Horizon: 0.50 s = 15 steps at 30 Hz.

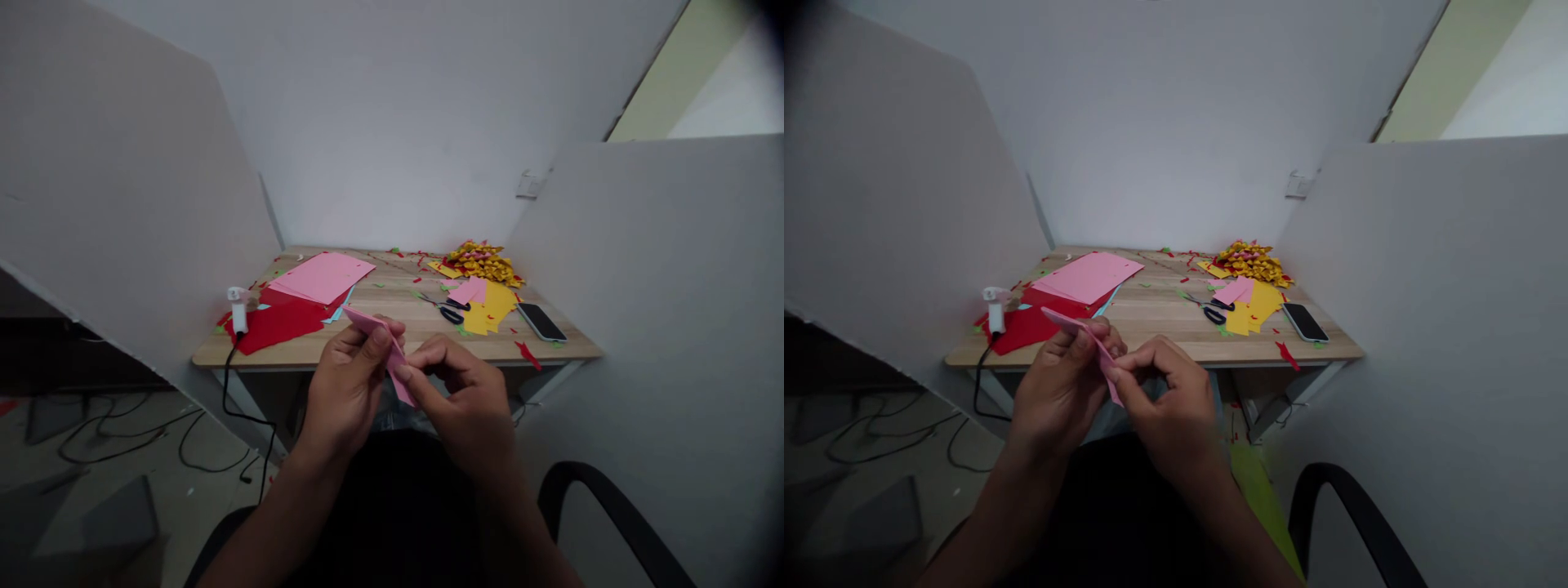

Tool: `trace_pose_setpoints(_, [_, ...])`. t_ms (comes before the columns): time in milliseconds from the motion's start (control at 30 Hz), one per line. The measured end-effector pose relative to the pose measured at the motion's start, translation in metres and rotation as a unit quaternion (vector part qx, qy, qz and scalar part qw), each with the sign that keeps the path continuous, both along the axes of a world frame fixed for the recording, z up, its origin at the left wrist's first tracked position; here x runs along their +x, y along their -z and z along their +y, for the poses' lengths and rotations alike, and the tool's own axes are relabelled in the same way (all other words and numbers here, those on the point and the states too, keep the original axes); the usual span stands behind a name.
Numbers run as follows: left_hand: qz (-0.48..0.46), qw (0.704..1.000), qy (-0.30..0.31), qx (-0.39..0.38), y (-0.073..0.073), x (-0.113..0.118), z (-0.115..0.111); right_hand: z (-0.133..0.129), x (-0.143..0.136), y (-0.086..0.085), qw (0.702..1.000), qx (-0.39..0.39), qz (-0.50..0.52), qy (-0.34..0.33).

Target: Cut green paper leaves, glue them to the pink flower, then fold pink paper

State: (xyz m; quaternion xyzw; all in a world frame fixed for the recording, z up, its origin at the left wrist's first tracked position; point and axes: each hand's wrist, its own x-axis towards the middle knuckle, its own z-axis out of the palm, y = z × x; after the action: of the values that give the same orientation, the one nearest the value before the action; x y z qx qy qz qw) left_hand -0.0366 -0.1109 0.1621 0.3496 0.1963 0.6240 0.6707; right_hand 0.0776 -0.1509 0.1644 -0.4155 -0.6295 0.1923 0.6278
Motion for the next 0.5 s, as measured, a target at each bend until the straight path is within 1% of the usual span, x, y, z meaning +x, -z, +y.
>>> trace_pose_setpoints(67, [-0.023,1.0,0.01,-0.004,-0.0001,0.001,-0.0002,0.0007,-0.0008,0.001,1.0,-0.008,-0.001,-0.003])
trace_pose_setpoints(133, [-0.046,0.999,0.009,0.012,-0.0003,0.0017,-0.0006,0.0014,-0.0012,0.0026,1.0,0.0,-0.017,0.009])
trace_pose_setpoints(267, [-0.073,0.996,0.02,0.05,-0.0023,0.0025,-0.0019,0.0028,0.0002,0.0061,0.995,0.06,-0.06,0.052])
trace_pose_setpoints(333, [-0.068,0.995,0.02,0.064,-0.0026,0.0028,-0.0016,0.0023,0.0019,0.0062,0.99,0.103,-0.064,0.078])
trace_pose_setpoints(400, [-0.051,0.994,0.005,0.091,-0.0013,0.0025,-0.0006,0.0001,0.0035,0.0044,0.981,0.143,-0.07,0.111])
trace_pose_setpoints(433, [-0.035,0.993,0.001,0.111,-0.0002,0.0021,0.0,-0.0016,0.0041,0.003,0.977,0.158,-0.076,0.124])
trace_pose_setpoints(500, [0.004,0.988,0.013,0.153,0.0026,0.0008,0.0012,-0.0052,0.0048,0.0003,0.973,0.171,-0.084,0.134])
